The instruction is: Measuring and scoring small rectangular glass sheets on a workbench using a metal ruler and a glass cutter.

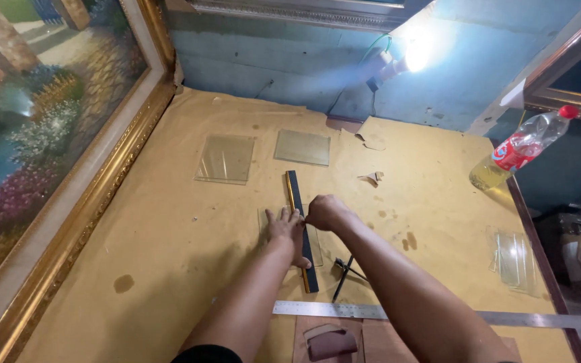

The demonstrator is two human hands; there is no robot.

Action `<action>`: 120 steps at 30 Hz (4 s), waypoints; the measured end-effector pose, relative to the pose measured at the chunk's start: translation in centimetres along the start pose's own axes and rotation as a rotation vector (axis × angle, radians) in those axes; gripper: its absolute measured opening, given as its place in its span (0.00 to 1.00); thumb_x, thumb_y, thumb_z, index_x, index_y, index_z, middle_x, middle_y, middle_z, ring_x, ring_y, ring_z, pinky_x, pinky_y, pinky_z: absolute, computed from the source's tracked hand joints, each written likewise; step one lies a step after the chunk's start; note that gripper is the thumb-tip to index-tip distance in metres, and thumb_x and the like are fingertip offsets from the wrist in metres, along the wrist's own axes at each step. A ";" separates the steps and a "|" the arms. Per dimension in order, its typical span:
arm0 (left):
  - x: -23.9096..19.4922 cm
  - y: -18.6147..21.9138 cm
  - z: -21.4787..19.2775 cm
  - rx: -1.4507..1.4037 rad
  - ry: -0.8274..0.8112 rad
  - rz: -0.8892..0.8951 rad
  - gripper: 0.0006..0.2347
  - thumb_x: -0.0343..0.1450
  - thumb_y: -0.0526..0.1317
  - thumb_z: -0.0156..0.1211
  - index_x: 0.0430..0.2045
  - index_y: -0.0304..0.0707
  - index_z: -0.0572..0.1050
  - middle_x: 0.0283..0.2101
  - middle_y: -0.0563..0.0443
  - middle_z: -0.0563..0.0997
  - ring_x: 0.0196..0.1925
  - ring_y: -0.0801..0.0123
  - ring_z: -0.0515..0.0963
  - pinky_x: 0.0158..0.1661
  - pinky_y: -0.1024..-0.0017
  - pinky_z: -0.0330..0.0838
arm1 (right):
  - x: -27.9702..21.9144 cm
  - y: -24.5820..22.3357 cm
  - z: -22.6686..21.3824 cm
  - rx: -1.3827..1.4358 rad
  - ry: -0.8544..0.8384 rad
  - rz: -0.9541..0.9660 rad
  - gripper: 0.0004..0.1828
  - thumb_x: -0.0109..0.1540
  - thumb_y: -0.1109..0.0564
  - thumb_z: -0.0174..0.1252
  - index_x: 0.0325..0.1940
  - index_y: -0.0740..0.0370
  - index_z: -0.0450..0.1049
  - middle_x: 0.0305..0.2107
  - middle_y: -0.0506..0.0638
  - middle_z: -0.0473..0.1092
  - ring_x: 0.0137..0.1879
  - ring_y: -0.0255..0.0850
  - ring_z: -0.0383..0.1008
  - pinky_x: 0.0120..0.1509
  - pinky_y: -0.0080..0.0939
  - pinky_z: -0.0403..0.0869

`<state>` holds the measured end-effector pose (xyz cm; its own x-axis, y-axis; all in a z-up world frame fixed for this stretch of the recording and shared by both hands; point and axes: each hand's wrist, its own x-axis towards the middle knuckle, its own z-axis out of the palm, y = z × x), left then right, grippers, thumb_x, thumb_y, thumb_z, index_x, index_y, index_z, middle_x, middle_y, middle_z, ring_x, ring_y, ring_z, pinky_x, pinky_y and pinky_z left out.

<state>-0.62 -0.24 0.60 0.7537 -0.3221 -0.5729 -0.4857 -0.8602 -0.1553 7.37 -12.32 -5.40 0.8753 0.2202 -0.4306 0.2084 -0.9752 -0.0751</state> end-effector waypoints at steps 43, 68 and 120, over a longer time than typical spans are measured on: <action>-3.2 -3.2 11.7 -0.982 0.516 -0.341 0.24 0.62 0.54 0.48 0.49 0.46 0.60 0.48 0.45 0.70 0.51 0.51 0.69 0.46 0.58 0.65 | -17.9 7.0 5.8 0.512 0.339 0.674 0.26 0.44 0.43 0.62 0.40 0.57 0.66 0.38 0.57 0.70 0.50 0.53 0.68 0.49 0.50 0.70; -4.6 -4.0 11.6 -2.673 0.013 -0.190 0.13 0.63 0.26 0.50 0.39 0.41 0.69 0.36 0.49 0.72 0.36 0.64 0.72 0.40 0.67 0.70 | -17.9 -6.6 4.4 2.121 0.097 0.397 0.08 0.56 0.60 0.52 0.40 0.58 0.66 0.25 0.46 0.64 0.24 0.33 0.62 0.26 0.29 0.65; -7.9 0.2 6.1 -2.336 0.215 -0.220 0.10 0.66 0.31 0.48 0.38 0.43 0.68 0.43 0.45 0.77 0.43 0.57 0.77 0.42 0.69 0.69 | -22.8 0.2 2.4 1.388 0.277 0.545 0.15 0.57 0.54 0.51 0.46 0.59 0.74 0.31 0.49 0.72 0.35 0.37 0.69 0.38 0.37 0.68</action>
<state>-9.36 4.59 0.16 0.7976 -0.0862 -0.5969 0.5865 0.3415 0.7344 -13.61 -17.59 2.26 0.7924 -0.3209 -0.5188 -0.5836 -0.1510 -0.7979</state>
